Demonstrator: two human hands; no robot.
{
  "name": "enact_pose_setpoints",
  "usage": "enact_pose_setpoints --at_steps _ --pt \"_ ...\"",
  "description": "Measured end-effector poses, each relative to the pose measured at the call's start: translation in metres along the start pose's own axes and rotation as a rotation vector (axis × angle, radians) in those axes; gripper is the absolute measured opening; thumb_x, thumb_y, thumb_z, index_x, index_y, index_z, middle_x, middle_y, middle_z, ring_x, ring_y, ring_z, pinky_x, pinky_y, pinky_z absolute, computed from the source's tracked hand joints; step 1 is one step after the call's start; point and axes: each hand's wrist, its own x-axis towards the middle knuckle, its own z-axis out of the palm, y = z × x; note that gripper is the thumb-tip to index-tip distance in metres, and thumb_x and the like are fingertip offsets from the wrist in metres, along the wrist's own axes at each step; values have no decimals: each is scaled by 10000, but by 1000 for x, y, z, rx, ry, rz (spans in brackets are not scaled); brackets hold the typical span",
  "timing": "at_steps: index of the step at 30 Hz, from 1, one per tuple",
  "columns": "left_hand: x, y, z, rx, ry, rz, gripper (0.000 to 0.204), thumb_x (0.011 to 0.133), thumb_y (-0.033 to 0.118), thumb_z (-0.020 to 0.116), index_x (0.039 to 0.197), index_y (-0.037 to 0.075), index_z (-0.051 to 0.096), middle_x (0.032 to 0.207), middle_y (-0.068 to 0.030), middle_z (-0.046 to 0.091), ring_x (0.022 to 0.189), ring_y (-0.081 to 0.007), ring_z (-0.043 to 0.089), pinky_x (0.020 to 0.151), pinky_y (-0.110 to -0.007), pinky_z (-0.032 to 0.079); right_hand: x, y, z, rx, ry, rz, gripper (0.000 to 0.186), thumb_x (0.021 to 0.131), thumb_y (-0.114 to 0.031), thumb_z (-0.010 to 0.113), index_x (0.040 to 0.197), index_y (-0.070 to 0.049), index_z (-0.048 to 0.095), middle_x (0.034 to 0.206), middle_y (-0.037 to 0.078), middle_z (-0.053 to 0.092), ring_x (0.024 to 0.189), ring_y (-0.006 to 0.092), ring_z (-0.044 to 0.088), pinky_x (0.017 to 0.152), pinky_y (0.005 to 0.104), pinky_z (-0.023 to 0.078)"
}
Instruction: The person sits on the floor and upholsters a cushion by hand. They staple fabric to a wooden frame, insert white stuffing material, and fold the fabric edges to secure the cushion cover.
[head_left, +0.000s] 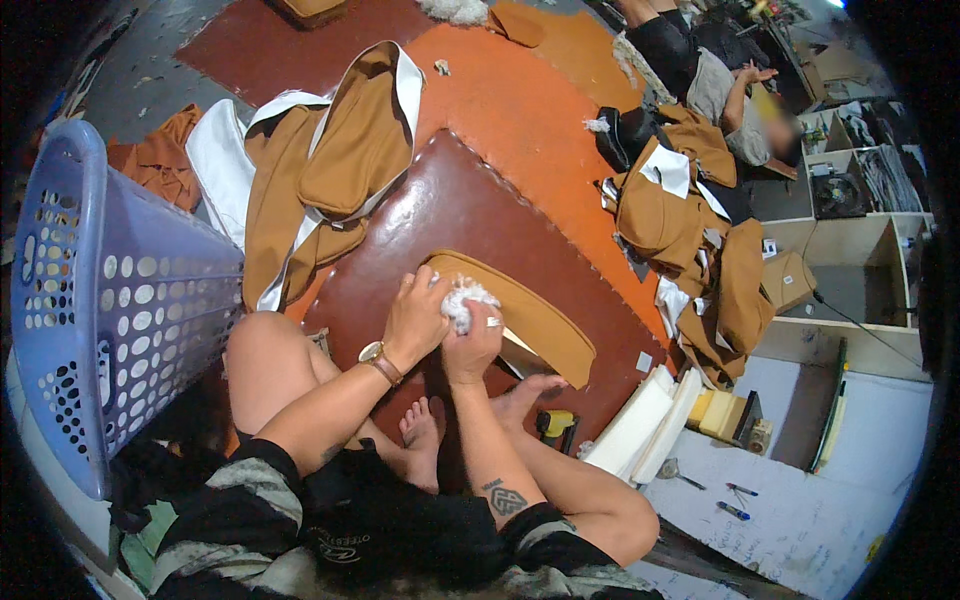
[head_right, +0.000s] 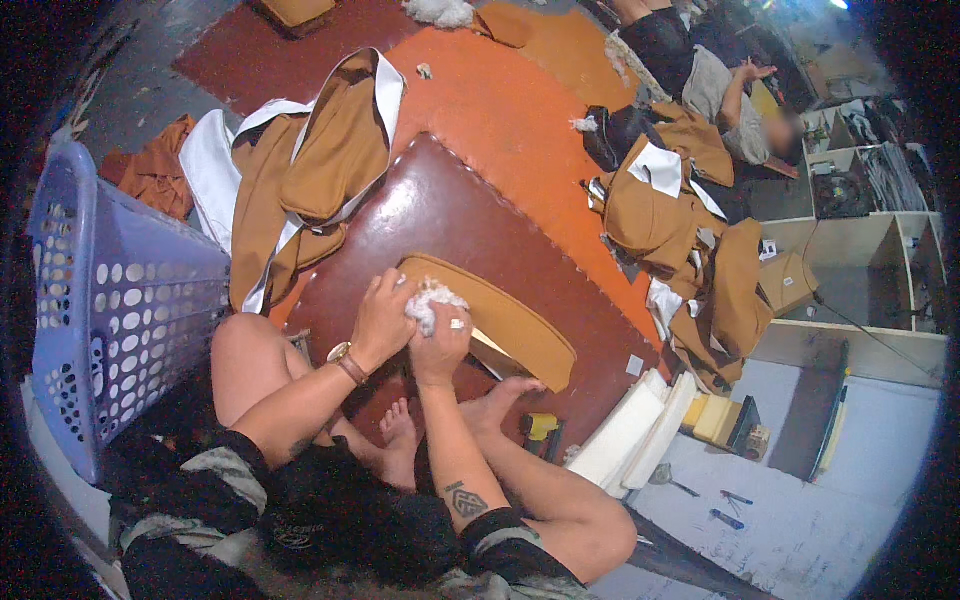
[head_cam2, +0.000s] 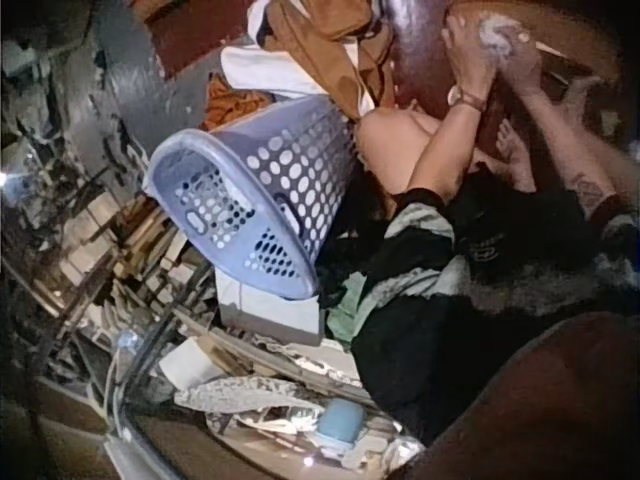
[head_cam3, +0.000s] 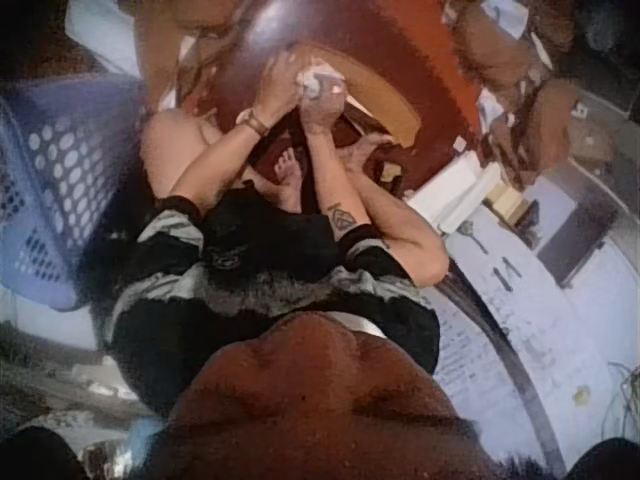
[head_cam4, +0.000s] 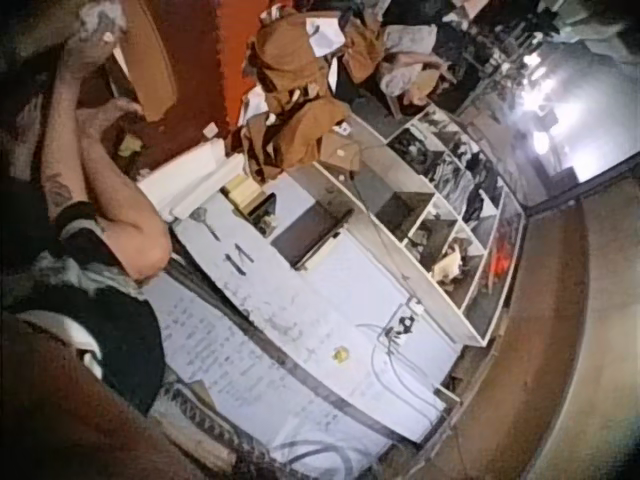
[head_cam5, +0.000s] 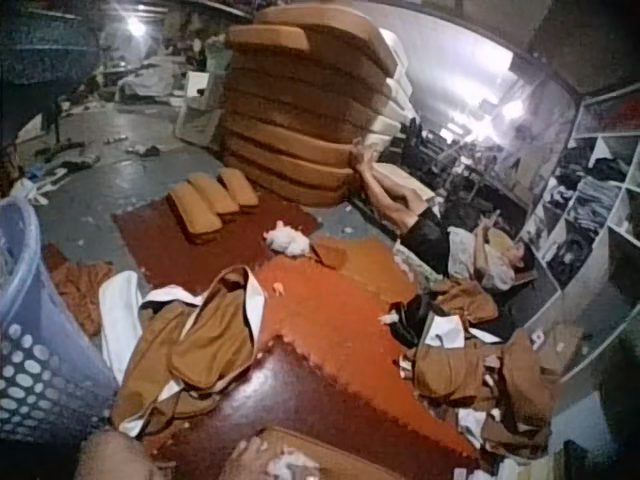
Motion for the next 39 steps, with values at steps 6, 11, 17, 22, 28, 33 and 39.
enact_pose_setpoints --at_steps 6,11,17,22,28,33,39 --pt "-3 -7 0 -50 17 -20 243 851 45 705 1094 35 708 1134 -175 609 1038 -417 628 893 -510 544 -7 -12 -26 -174 -346 -307 555 805 -119 730 1308 52 568 1283 305 591 1268 509 526 1143 634 370" --pt "-9 -10 10 -98 86 15 205 869 38 694 1073 26 699 1148 -186 609 1004 -434 648 879 -511 549 43 -7 -24 -161 -824 -218 416 818 -211 744 1151 18 648 1099 276 706 1057 470 678 939 571 531" --pt "-10 -3 6 -84 37 -127 172 903 33 673 1074 30 689 1220 -183 622 1001 -441 688 838 -534 575 47 7 -8 -114 -901 -181 418 854 -229 743 1188 8 659 1061 263 724 966 452 712 859 540 570" --pt "-17 -3 14 -166 131 -133 136 929 47 674 1060 20 694 1398 -191 598 1100 -449 685 901 -527 580 8 31 -83 -194 -364 -566 655 899 -243 761 1449 33 538 1346 290 639 1154 470 665 995 532 530" --pt "-26 6 27 -374 218 -318 140 939 53 679 1062 1 721 1464 -239 586 1286 -475 613 1056 -500 522 34 24 -70 -212 -910 -378 720 911 -319 758 1459 61 485 1370 285 626 1212 453 633 1049 515 501" --pt "-34 0 28 -472 175 -432 131 944 43 666 1058 -5 708 1265 -343 648 1405 -514 493 1125 -520 454 49 22 -38 -237 -1057 -373 636 955 -388 694 1463 -40 533 1340 247 653 1143 433 675 991 523 536" --pt "-35 1 29 -490 214 -429 150 945 54 671 1082 5 709 1315 -352 622 1425 -520 467 1135 -518 452 60 26 -1 -183 -999 -380 542 942 -388 684 1387 -82 637 1362 209 670 1256 413 628 1089 515 477"
